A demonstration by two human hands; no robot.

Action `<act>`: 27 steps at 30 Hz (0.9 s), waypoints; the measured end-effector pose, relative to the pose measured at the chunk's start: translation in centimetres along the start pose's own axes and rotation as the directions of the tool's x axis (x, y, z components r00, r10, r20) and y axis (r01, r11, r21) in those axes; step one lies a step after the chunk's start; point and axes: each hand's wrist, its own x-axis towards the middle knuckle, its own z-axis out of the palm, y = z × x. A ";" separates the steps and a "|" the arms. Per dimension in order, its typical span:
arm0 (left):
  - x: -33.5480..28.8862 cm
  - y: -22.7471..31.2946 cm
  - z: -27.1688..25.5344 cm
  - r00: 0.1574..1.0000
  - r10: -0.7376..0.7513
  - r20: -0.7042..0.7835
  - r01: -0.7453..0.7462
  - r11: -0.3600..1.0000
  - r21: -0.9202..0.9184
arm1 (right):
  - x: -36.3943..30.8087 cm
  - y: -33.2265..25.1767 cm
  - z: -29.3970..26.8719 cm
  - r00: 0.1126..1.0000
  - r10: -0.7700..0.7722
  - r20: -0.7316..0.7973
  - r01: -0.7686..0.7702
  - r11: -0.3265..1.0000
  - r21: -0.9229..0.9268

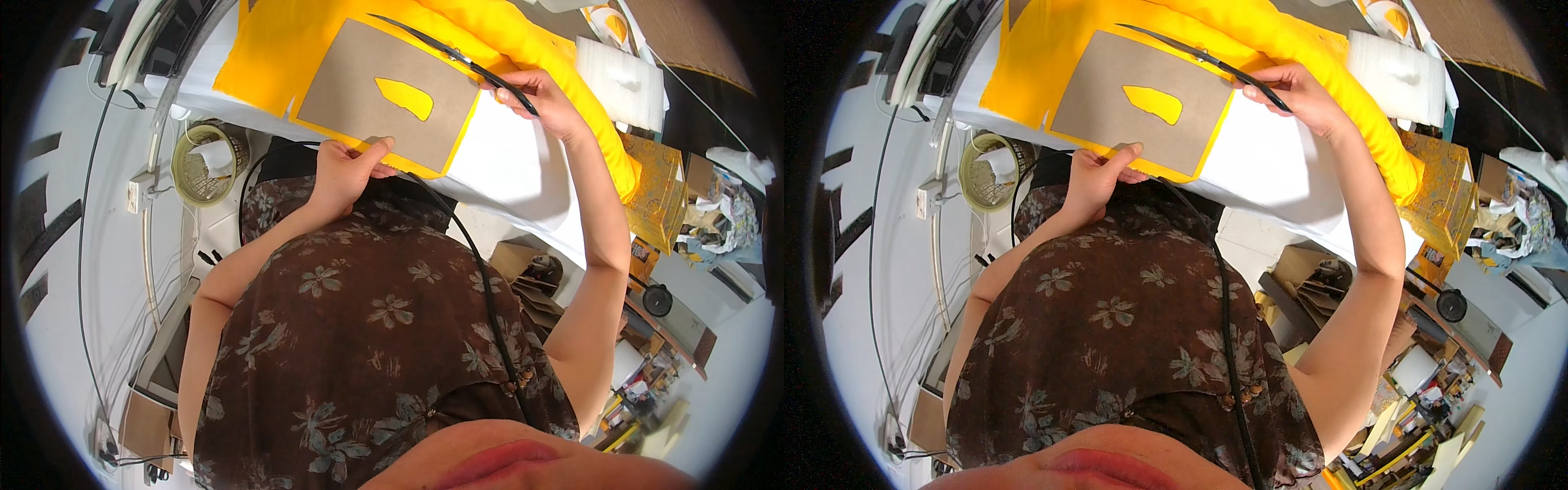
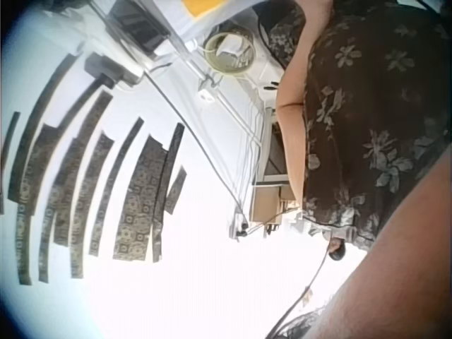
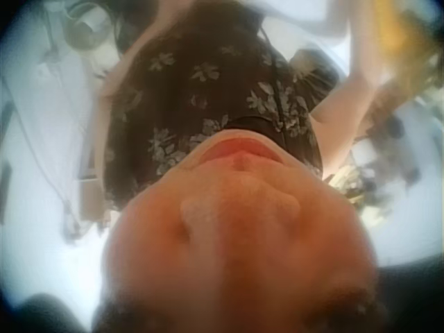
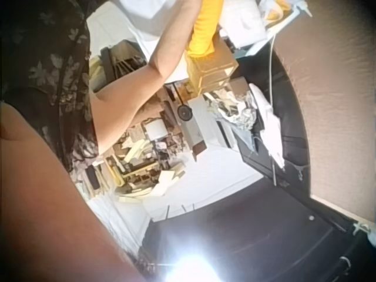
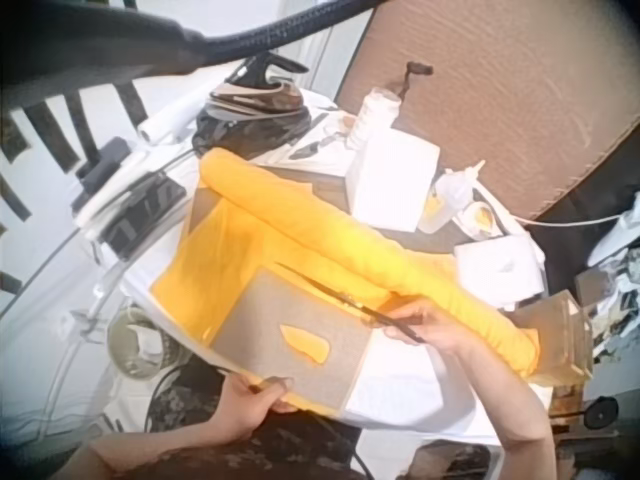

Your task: The person uses a cardboard template to cut a yellow fabric piece with scissors, then irons the cut piece and trims a white sheet of paper. The person handles the template, fabric, scissors, iron, and paper throughout the process.

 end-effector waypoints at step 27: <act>-0.1 -0.2 -0.2 1.000 -0.008 0.021 0.008 1.000 0.009 | 1.7 -1.2 1.3 0.998 -0.015 -0.065 0.012 0.999 -0.045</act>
